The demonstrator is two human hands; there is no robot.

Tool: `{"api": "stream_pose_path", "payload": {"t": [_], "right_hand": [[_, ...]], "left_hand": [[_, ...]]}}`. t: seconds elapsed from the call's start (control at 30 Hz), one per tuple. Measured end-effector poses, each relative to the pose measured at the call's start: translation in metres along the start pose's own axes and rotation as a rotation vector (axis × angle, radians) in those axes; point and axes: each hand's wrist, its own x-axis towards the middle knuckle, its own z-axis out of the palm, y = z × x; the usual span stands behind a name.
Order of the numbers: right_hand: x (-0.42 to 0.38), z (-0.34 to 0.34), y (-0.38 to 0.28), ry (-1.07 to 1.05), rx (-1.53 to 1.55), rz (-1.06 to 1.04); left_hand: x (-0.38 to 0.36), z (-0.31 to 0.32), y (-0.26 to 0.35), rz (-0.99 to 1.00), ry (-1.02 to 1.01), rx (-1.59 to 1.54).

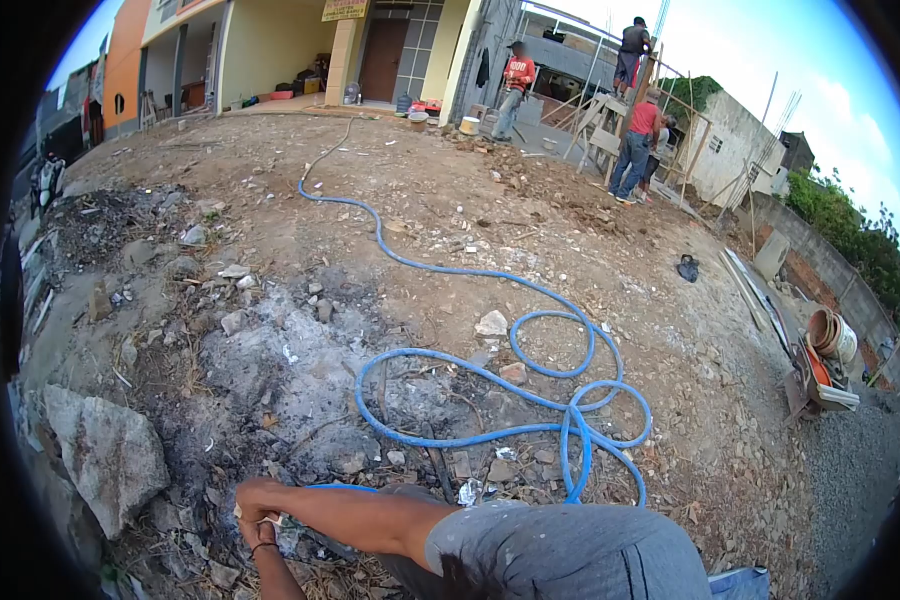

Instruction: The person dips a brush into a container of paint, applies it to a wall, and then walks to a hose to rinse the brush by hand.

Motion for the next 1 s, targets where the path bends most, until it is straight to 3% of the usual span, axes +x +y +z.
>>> {"api": "stream_pose_path", "payload": {"t": [0.13,0.23,0.37,0.57,0.77,0.83,0.93,1.0], "right_hand": [[0.013,0.006,0.002,-0.077,0.019,0.024],[0.021,0.015,0.007,0.04,0.008,-0.035],[0.0,0.001,0.002,0.032,0.012,-0.06],[0.013,0.007,0.006,-0.01,-0.023,-0.014],[0.007,0.003,0.006,0.022,0.041,-0.056],[0.001,-0.002,0.004,-0.032,0.077,0.021],[0.021,0.012,0.006,-0.006,0.048,0.011],[0.018,0.009,0.005,-0.02,0.032,0.013]], "left_hand": [[0.008,-0.006,0.001,-0.022,0.026,0.241],[0.003,0.004,0.002,-0.039,-0.033,0.226],[-0.005,0.015,0.001,-0.074,-0.121,0.206],[0.006,0.003,-0.001,0.05,0.016,0.217],[-0.046,0.051,0.018,0.005,0.147,0.059],[-0.051,0.055,0.019,0.015,0.225,0.013],[0.072,-0.071,-0.015,0.036,-0.134,0.128],[0.045,-0.048,-0.003,-0.049,-0.041,0.12]]}}
